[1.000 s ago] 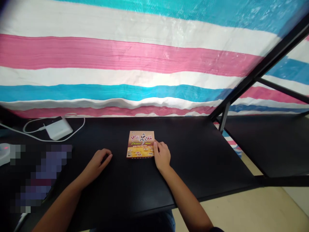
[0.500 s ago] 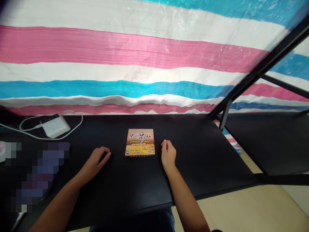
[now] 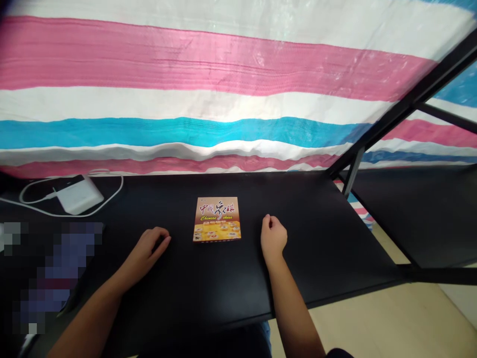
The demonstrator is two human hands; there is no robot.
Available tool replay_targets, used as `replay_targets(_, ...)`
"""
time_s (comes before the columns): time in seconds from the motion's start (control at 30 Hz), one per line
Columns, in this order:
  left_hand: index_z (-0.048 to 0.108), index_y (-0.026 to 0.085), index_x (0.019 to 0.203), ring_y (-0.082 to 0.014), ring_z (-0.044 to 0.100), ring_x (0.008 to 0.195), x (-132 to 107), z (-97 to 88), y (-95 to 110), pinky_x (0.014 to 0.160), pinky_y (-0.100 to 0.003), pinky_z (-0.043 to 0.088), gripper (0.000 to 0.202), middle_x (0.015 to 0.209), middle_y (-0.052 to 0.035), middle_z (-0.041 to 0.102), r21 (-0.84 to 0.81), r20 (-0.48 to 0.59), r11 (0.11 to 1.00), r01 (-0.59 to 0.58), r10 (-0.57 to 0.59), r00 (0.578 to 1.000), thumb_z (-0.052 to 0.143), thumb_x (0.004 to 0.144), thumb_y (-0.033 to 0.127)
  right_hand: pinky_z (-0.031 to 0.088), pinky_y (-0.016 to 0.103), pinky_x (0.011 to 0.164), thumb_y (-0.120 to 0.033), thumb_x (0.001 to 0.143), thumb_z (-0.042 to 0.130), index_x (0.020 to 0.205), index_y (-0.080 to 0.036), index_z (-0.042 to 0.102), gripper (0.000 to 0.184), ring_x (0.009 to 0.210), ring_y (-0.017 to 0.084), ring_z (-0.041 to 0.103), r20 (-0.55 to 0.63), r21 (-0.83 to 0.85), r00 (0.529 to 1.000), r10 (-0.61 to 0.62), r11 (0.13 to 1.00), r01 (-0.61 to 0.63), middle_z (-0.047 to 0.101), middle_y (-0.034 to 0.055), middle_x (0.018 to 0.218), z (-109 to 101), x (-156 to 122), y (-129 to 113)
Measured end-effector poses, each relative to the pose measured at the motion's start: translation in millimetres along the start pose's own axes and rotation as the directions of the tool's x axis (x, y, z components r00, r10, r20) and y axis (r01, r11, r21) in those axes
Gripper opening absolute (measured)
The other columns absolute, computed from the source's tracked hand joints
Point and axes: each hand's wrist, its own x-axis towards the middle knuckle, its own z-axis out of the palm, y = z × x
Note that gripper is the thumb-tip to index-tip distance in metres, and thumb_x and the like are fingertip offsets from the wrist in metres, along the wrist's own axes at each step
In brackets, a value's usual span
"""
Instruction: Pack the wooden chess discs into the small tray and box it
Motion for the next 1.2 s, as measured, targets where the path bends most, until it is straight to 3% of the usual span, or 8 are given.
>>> replay_targets(0.3,0.048,0.021,0.084,-0.0185,0.048,0.076,0.3,1.0,-0.8,0.071,-0.033,0.042,0.018,0.080,-0.0026,0.054,0.008,-0.004,1.000,-0.002,0.002,1.000,0.038,0.088,0.035,0.019,0.022,0.049,-0.037,0.085,0.036,0.064,-0.019,0.054,0.033,0.051,0.010,0.035,0.095,-0.178,0.995,0.028,0.984,-0.010,0.046,-0.0018,0.055,1.4,-4.2,-8.2)
replay_targets(1.2,0.048,0.020,0.086,-0.0185,0.048,0.077,-0.8,0.1,0.5,0.072,-0.033,0.041,0.018,0.081,-0.0030,0.054,0.013,0.009,1.000,-0.001,0.001,1.000,0.038,0.089,0.034,0.019,0.022,0.049,-0.038,0.085,0.037,0.064,-0.018,0.056,0.034,0.051,0.010,0.034,0.090,-0.133,0.996,-0.004,0.991,0.016,0.044,-0.0022,0.054,0.6,-5.4,-5.7)
